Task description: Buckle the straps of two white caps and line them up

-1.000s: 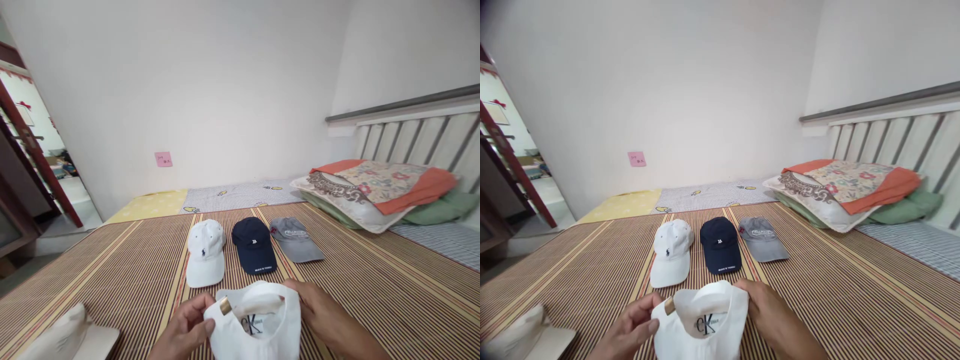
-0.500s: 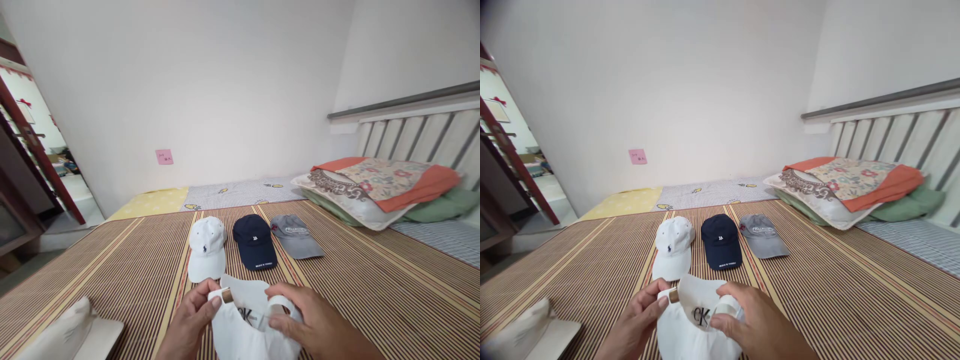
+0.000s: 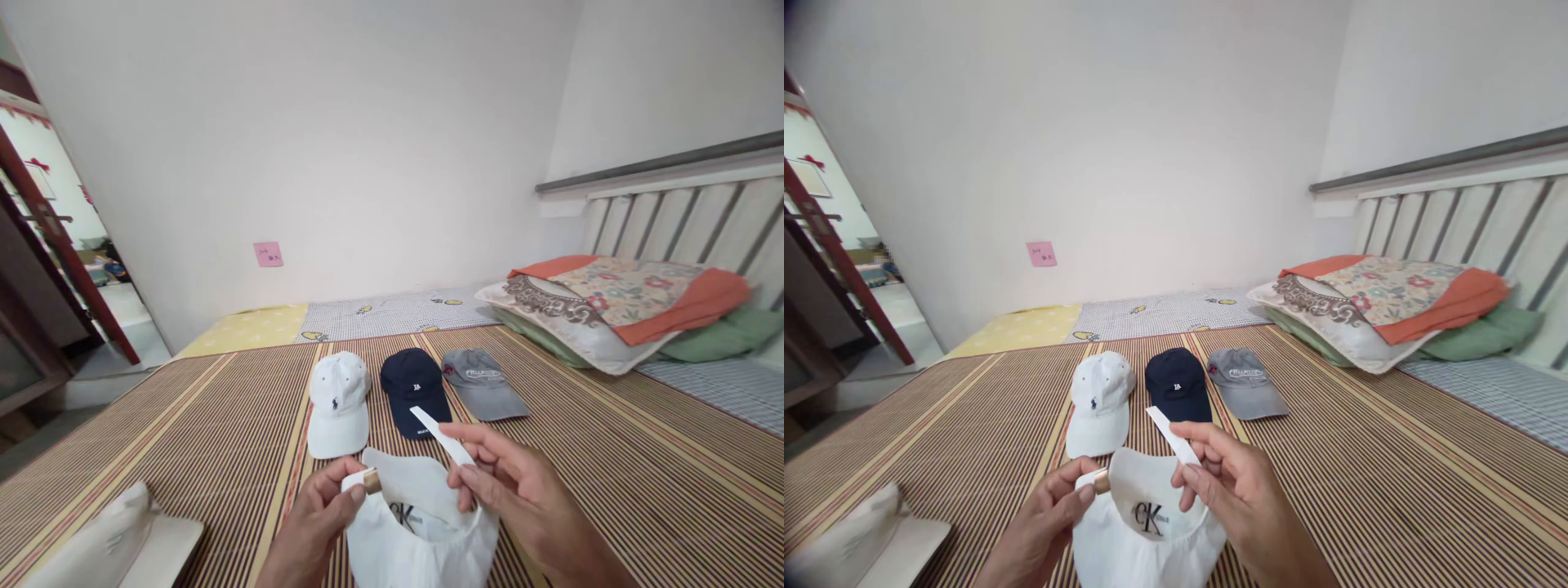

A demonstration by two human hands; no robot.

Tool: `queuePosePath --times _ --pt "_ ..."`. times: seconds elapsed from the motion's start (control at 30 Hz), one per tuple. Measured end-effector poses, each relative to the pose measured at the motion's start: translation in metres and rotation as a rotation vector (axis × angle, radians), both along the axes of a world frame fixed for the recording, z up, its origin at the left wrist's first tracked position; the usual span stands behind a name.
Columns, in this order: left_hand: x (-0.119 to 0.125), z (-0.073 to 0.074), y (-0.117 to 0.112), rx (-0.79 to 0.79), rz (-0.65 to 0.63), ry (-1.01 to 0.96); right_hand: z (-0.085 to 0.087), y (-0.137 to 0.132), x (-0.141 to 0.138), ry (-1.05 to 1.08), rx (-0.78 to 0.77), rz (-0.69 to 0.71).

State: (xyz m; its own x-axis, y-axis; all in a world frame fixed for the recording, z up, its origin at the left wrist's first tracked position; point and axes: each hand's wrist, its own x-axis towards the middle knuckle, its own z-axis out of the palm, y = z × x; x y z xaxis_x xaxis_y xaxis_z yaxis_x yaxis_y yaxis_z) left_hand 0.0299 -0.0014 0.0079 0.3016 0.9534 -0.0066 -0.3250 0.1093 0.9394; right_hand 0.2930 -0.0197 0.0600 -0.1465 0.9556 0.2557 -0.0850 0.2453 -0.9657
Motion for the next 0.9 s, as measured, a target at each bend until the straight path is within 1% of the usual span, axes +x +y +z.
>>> queuePosePath --times 0.17,0.27,0.33,0.43,0.6,0.7,0.9 --pt "0.002 -0.002 0.001 -0.037 0.011 -0.060 0.001 0.001 -0.005 0.059 0.003 -0.010" --pt "0.003 0.001 0.000 -0.069 -0.005 -0.112 0.002 0.001 -0.007 0.055 0.012 0.007" --pt "0.003 0.004 0.000 -0.087 -0.001 -0.144 0.002 0.000 -0.010 0.025 0.016 0.022" --pt "0.002 0.006 -0.001 -0.085 -0.002 -0.193 0.002 0.000 -0.016 -0.077 0.013 0.053" --pt "-0.004 -0.003 0.001 -0.058 -0.008 -0.249 -0.002 0.003 -0.035 -0.192 0.098 0.139" --pt "-0.008 -0.007 0.002 -0.068 -0.012 -0.242 -0.002 0.003 -0.043 -0.230 0.095 0.159" --pt "-0.005 -0.005 0.000 -0.062 -0.024 -0.330 -0.004 0.005 -0.050 -0.261 0.061 0.185"
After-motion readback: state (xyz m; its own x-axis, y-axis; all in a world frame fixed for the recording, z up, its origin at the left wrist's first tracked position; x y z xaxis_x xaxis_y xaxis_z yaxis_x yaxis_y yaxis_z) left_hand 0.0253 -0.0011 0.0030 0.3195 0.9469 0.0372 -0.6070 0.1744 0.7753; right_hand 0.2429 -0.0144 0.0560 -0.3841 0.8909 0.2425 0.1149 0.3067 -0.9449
